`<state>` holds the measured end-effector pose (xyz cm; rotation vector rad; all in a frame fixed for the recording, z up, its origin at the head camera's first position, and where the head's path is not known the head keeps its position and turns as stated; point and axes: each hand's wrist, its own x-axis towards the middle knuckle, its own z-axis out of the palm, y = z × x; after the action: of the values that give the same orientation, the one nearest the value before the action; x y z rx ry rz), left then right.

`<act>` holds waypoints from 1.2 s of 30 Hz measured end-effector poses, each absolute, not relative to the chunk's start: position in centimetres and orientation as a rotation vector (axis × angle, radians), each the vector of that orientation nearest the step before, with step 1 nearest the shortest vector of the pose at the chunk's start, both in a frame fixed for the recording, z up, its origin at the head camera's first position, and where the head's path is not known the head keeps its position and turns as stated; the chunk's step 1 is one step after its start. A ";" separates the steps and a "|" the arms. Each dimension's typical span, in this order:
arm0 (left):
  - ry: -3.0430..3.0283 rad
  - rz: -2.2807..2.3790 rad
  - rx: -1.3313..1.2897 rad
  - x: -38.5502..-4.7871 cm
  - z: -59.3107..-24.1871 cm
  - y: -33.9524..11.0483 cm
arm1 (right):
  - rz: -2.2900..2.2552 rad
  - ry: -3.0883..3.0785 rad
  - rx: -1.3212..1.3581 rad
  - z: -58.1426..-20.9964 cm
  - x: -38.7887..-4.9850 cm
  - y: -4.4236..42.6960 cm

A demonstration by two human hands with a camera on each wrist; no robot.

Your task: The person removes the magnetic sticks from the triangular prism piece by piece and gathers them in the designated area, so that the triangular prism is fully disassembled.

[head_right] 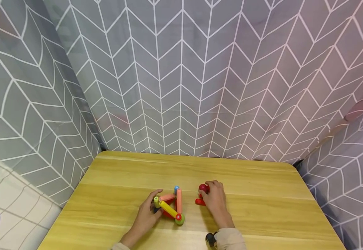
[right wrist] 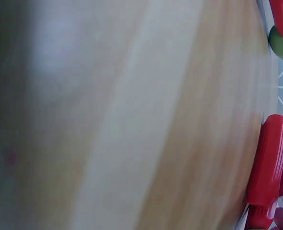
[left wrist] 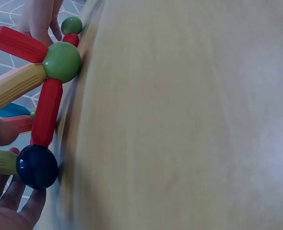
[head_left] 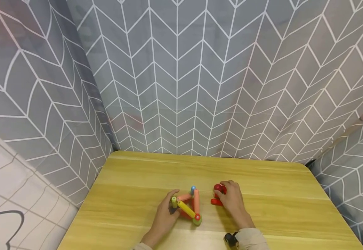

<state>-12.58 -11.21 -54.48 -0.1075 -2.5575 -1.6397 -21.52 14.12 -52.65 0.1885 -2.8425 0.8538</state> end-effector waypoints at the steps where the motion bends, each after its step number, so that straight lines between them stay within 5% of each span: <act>1: -2.553 -1.651 -0.114 -12.6 -54.5 -11.2 | 0.862 -2.836 0.182 -52.6 -21.5 14.0; 25: -2.570 -1.660 -0.218 -12.7 -55.3 -11.6 | 1.279 -2.798 0.538 -49.9 -17.9 9.2; 36: -2.632 -1.566 -0.143 -12.8 -54.9 -11.7 | 1.440 -2.784 0.482 -50.7 -17.9 9.2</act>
<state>-12.81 -11.67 -54.89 -0.1430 -2.6319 -1.5660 -17.87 9.23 -50.67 0.4823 -2.7835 1.4403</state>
